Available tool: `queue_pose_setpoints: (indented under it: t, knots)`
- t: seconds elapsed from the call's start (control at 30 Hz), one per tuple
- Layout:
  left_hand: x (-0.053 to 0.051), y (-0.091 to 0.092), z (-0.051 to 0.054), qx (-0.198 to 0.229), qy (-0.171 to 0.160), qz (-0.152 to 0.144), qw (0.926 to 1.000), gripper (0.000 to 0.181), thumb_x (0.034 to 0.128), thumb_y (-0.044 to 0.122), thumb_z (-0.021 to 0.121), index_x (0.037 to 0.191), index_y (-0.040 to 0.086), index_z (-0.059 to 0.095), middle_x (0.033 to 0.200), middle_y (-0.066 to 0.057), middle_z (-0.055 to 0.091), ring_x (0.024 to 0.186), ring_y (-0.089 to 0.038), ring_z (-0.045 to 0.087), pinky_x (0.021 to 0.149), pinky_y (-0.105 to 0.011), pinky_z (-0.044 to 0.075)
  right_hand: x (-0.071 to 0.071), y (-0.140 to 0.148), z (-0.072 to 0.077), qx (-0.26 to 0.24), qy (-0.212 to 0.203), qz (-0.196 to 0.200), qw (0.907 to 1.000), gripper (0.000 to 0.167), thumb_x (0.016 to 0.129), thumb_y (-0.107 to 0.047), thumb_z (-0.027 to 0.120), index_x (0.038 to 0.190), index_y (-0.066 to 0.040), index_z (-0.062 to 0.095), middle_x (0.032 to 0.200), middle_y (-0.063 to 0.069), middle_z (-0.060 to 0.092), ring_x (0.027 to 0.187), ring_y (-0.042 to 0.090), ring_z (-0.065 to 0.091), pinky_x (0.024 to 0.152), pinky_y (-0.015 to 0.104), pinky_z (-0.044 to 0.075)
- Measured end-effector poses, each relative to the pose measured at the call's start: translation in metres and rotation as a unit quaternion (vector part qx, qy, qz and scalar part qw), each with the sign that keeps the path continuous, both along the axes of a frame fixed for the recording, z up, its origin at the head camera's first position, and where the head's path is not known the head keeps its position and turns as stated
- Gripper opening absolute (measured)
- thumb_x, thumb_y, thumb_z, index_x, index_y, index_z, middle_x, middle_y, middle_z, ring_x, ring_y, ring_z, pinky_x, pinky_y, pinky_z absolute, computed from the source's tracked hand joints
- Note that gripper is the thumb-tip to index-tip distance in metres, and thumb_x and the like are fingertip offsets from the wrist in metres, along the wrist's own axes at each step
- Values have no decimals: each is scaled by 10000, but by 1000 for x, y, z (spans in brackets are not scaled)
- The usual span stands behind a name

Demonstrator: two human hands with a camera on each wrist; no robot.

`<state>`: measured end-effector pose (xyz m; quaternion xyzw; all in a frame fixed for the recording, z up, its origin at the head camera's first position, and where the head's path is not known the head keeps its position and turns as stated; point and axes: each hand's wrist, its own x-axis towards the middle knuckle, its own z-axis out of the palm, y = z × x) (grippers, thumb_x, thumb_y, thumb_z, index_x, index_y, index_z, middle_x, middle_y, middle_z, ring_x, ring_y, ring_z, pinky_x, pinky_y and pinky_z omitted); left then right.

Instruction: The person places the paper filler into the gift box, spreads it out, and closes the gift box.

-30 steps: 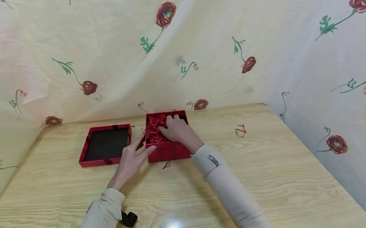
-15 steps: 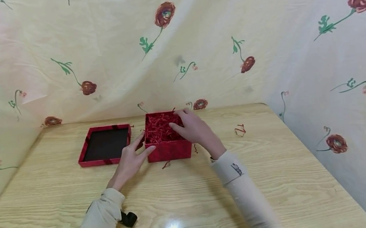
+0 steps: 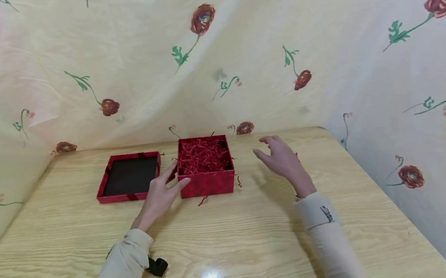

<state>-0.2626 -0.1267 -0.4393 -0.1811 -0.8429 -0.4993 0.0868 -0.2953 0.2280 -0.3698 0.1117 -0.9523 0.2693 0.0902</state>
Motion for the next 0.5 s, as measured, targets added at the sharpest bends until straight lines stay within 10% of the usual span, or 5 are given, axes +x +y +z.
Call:
queue_pose_setpoints:
  t: [0.5]
  knots:
    - [-1, 0, -1, -29, -35, 39, 10000, 752, 1020, 370, 682, 1608, 35, 354, 1626, -215, 337, 1470, -419, 343, 1111, -612, 371, 10, 71, -33, 711, 64, -850, 9938, 540, 1042, -320, 597, 1374, 103, 554, 1368, 361, 486, 1221, 557, 467, 940, 656, 453]
